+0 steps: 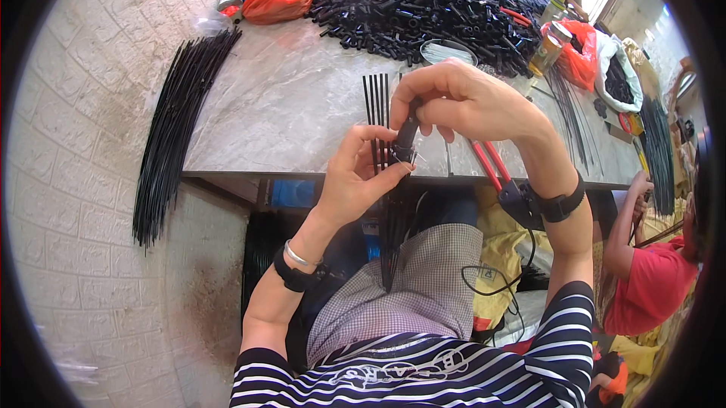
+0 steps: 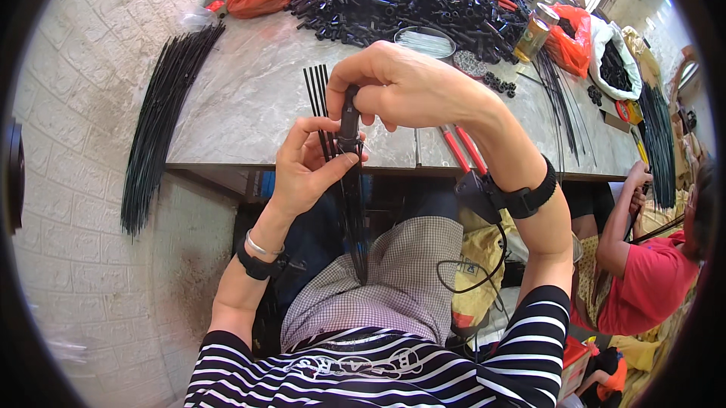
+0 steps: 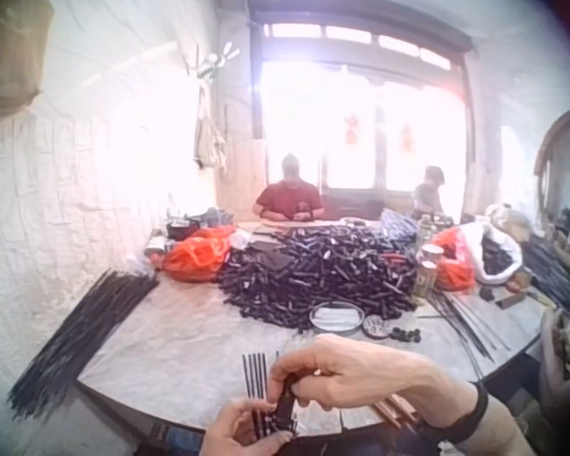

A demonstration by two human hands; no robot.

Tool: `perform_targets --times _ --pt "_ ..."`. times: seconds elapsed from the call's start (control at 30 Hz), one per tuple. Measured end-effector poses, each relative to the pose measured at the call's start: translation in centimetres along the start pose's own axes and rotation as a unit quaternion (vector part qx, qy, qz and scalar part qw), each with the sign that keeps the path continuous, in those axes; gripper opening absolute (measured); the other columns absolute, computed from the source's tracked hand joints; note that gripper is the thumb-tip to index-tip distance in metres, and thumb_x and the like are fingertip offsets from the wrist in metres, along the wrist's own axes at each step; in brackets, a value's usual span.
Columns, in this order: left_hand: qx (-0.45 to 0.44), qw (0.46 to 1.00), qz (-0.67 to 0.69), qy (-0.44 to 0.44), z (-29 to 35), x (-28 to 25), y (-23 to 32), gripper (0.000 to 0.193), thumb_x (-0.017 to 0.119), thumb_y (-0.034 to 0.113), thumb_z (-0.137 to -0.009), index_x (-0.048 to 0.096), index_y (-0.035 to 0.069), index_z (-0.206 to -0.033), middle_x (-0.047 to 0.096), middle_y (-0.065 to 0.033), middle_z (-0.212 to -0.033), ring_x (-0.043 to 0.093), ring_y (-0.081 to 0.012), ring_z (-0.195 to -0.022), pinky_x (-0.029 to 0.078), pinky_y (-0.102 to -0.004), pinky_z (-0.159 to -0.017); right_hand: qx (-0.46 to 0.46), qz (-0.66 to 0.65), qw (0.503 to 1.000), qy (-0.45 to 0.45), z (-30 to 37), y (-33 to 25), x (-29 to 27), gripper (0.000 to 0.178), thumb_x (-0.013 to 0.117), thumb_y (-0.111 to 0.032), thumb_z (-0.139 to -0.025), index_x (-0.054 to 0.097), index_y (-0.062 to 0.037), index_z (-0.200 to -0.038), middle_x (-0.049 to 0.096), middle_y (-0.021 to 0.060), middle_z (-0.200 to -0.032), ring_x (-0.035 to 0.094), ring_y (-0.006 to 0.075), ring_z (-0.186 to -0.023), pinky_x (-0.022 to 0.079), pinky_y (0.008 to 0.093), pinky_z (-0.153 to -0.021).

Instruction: Manually assembling umbrella ribs and components at a production table.

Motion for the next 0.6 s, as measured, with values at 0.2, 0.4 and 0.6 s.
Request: perform_targets --times 0.2,0.4,0.6 --pt "-0.005 1.0 0.002 -0.005 0.1 0.0 0.1 0.035 0.063 -0.008 -0.084 0.045 0.002 -0.113 0.063 -0.0183 -0.106 0.067 -0.0235 -0.092 0.055 -0.0338 -0.082 -0.009 0.004 1.0 0.009 0.4 -0.5 0.3 0.024 0.046 -0.001 -0.076 0.064 0.0032 -0.091 0.063 0.0048 -0.075 0.055 0.0084 -0.058 0.046 0.0222 -0.051" --pt "-0.005 1.0 0.026 -0.013 0.0 0.4 0.1 0.032 0.061 -0.009 -0.085 0.046 0.002 -0.111 0.063 -0.019 -0.106 0.067 -0.024 -0.093 0.055 -0.0352 -0.083 -0.007 -0.004 0.997 0.074 0.7 -0.9 0.4 0.026 0.046 -0.005 -0.069 0.065 0.0042 -0.084 0.062 0.0102 -0.063 0.059 0.0144 -0.051 0.049 0.0286 -0.051" --pt "-0.006 0.999 0.032 -0.03 -0.1 0.4 0.0 0.03 0.059 -0.01 -0.086 0.045 0.001 -0.11 0.063 -0.019 -0.107 0.066 -0.0244 -0.093 0.055 -0.0355 -0.084 -0.006 0.037 0.995 0.095 1.0 -1.3 0.6 0.026 0.047 -0.005 -0.068 0.066 0.0061 -0.082 0.061 0.013 -0.062 0.062 0.0153 -0.052 0.049 0.0294 -0.052"
Point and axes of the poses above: each hand's wrist, its own z-axis away from the middle knuckle, its own x-axis out of the palm, y = z × x, the point moved 6 cm from there along -z, towards the middle knuckle
